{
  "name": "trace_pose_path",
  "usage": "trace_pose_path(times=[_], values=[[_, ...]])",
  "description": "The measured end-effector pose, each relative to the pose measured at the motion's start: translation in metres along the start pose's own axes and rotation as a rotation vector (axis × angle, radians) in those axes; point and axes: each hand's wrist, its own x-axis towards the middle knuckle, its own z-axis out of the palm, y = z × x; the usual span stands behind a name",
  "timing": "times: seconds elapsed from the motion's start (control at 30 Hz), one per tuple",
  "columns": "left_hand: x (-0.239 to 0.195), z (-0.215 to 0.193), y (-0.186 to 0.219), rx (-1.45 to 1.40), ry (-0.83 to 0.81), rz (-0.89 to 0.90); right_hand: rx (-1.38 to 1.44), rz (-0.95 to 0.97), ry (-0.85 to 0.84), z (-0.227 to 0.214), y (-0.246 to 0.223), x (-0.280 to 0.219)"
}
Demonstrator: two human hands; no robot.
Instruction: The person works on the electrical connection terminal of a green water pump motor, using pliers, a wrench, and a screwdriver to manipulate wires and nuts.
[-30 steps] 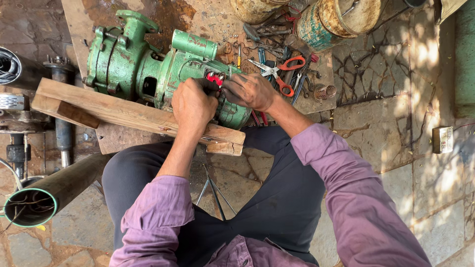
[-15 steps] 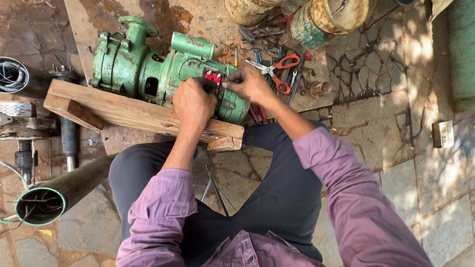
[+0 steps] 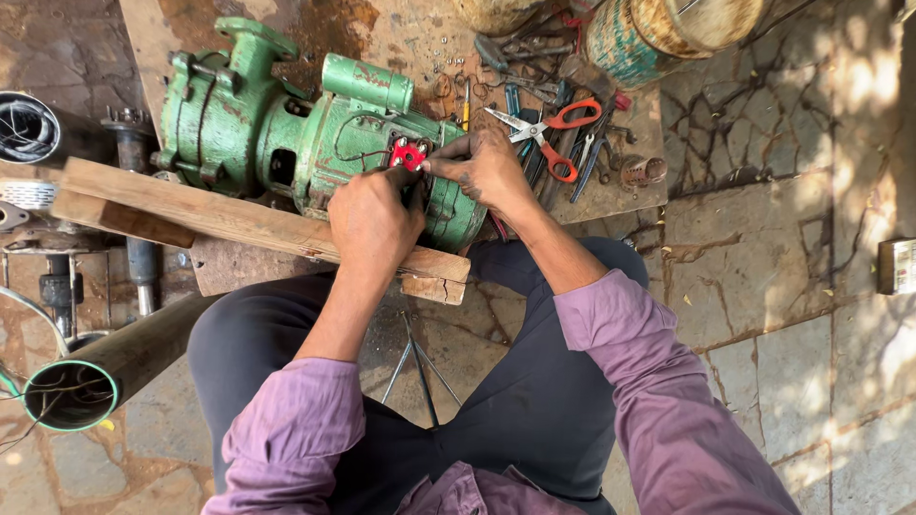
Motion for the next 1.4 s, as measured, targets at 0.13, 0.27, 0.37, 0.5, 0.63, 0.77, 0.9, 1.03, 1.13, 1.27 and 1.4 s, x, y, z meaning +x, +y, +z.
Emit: trace_pose_path(times=[0.13,0.27,0.37,0.5,0.63,0.77,0.9,1.03,1.13,1.27,1.4], values=[[-0.003,0.006,-0.003,0.116,0.006,0.154,0.027,-0.005,0.03,0.004,0.001,0.003],[-0.003,0.008,-0.003,0.16,0.043,0.188,0.062,0.062,-0.011,0.002,0.005,0.008],[-0.003,0.001,0.001,0.084,0.079,0.169,0.032,-0.015,-0.005,0.001,0.006,0.009],[-0.002,-0.008,0.006,-0.046,0.105,0.047,0.006,-0.024,0.024,-0.023,0.012,0.004],[-0.003,-0.009,0.007,-0.034,0.12,-0.005,-0.212,0.02,0.32,-0.075,0.039,0.012],[-0.004,-0.003,0.006,0.078,0.06,0.08,-0.256,-0.079,0.385,-0.101,0.093,0.043],[-0.008,0.005,0.004,0.153,-0.001,0.21,-0.24,-0.163,0.284,-0.072,0.155,0.104],[-0.006,-0.004,0.004,0.038,0.05,0.225,-0.481,-0.385,0.29,-0.037,0.183,0.158],[0.0,-0.011,0.01,-0.063,0.009,0.072,-0.652,-0.225,0.168,-0.03,0.187,0.175],[0.007,-0.016,0.012,-0.164,0.039,0.013,-0.639,-0.392,0.188,-0.03,0.187,0.173],[0.007,-0.019,0.015,-0.166,0.054,-0.032,-0.587,-0.314,0.152,-0.028,0.18,0.167]])
